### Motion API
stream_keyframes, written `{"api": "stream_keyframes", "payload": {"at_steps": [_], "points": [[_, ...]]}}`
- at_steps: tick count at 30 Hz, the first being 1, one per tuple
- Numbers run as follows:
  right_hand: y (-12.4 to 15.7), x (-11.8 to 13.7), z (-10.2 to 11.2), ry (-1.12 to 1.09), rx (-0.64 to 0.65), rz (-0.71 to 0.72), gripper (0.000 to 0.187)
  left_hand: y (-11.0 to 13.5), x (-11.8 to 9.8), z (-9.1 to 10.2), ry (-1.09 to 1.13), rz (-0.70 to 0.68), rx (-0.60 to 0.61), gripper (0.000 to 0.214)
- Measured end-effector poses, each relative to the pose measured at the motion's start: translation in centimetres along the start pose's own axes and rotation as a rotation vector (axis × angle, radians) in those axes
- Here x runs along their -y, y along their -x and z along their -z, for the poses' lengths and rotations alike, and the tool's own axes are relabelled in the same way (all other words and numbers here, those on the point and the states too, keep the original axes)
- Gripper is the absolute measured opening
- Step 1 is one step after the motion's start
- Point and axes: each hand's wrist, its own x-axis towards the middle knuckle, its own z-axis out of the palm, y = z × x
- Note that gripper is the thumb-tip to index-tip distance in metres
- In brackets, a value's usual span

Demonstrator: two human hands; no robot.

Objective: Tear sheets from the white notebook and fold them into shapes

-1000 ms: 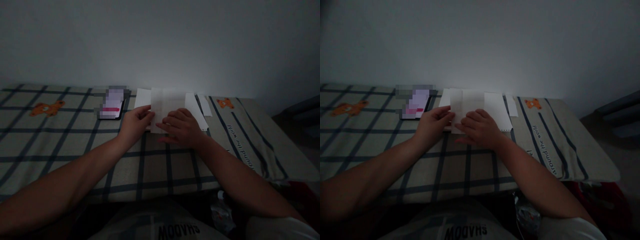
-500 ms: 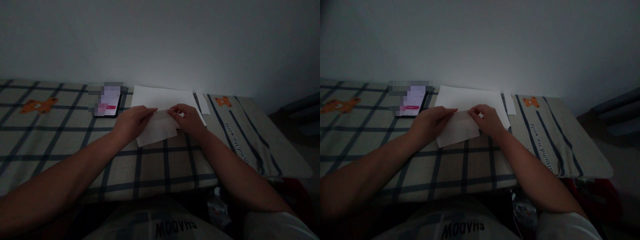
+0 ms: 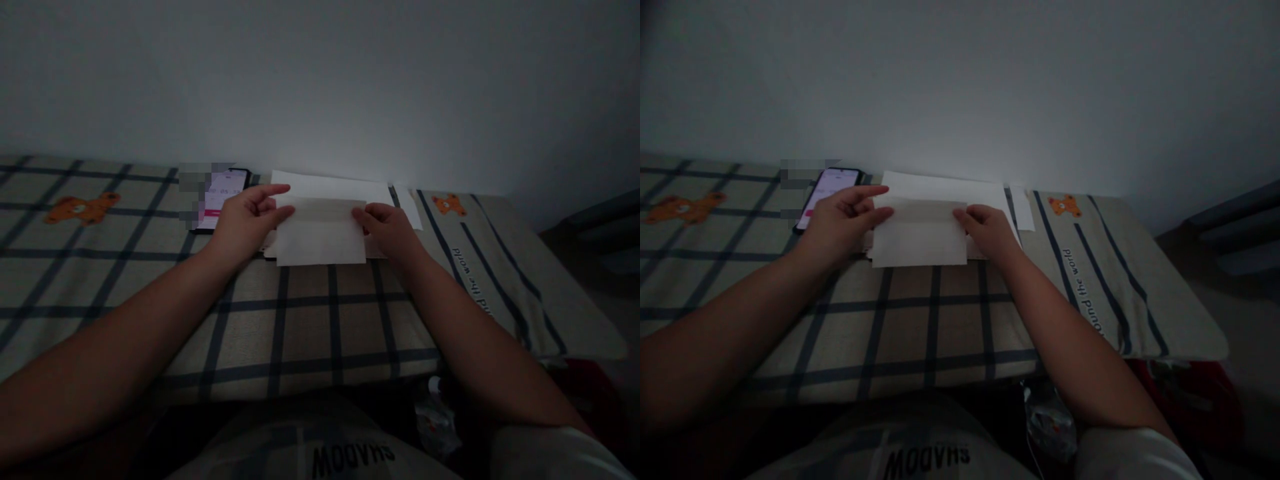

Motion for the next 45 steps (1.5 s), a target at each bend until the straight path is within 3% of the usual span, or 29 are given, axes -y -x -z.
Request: {"api": "stream_keyframes", "payload": {"at_steps": [12,15,19,21,25,28,36,40,45], "points": [[-0.7,-0.9,-0.2,-0.078,-0.023,-0.035,0.025,-0.4,0.9,-0.2,0.036,0.021,-0.018,0.041],[-0.9,-1.5,-0.2,-0.074,-0.024,-0.036,0.024,-0.4,1.0,0.0,-0.084,-0.065,-0.023,0.040],[-1.0,-2.1,-0.1,0.031,-0.023,-0.012,0.024,0.0,0.3,0.6,-0.406,-0.344,0.029,0.038],[-0.9,-2.0,-0.1,0.141,-0.011,0.036,0.028,0.4,-0.1,0.8,-0.554,-0.499,0.095,0.038],[-0.5,-1.6,0.0,0.348,0.065,0.142,0.038,1.2,-0.3,0.4,-0.717,-0.689,0.503,0.045],[-0.4,-1.6,0.0,0.439,0.090,0.154,0.043,1.8,0.1,-0.2,-0.811,-0.650,0.671,0.057],[-0.1,-1.9,0.5,0.687,0.032,0.447,0.057,1.9,1.2,-0.3,-0.863,-0.616,0.711,0.066],[0.8,-0.9,0.8,0.645,0.277,0.593,0.039,2.0,1.2,-0.4,-0.859,-0.594,0.709,0.063],[1.1,-0.7,1.2,0.636,0.459,0.527,0.059,1.9,1.1,-0.5,-0.808,-0.533,0.705,0.058]]}}
